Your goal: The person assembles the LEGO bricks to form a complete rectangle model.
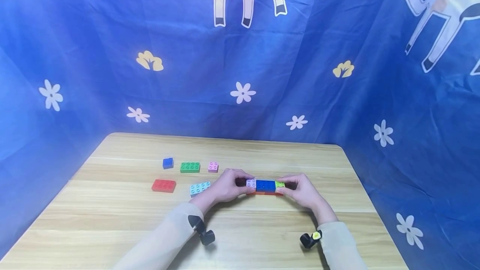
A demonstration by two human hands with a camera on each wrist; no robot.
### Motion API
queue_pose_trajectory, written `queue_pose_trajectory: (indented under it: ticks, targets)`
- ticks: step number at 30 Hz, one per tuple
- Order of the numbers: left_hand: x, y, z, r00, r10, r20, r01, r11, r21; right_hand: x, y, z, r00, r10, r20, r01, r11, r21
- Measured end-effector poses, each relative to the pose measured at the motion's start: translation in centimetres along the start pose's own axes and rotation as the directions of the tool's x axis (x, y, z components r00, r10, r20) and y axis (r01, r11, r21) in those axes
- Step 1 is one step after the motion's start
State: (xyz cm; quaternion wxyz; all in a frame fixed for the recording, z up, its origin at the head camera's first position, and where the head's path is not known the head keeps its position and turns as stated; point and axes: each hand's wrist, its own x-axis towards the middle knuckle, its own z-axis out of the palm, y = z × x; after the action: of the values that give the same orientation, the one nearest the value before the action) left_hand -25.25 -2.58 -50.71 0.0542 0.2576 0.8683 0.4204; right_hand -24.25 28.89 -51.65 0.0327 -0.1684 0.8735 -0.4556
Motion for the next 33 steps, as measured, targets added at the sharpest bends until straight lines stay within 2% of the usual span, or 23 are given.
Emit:
queue_pose_trajectory:
  ticks: [8,15,21,29,33]
  targets:
    - [-0.09,0.23,0.08,0.999,0.037,-0.004,-0.038,0.999,-0.015,-0.04,-0.30,0.06,1.000,0.007,-0.004,-0.007,1.000,0.022]
    - [-0.13,0.22,0.27,1.000,0.028,-0.014,-0.028,0.999,0.023,0.03,-0.08,0.02,1.000,-0.008,0.005,0.008,1.000,0.017]
    - [-0.16,0.01,0.42,0.999,0.044,-0.018,-0.044,0.998,0.038,0.08,-0.02,-0.04,1.000,0.010,0.002,-0.010,1.000,0.013]
    - [0.21,0.06,0.13,0.999,0.052,0.010,-0.052,0.998,0.029,0.03,-0.05,0.04,1.000,-0.005,0.004,0.004,1.000,0.031]
    - [0.19,-0.02,0.25,0.999,0.033,0.012,-0.034,0.999,0.043,0.02,-0.02,0.04,1.000,-0.009,-0.001,0.009,1.000,0.025]
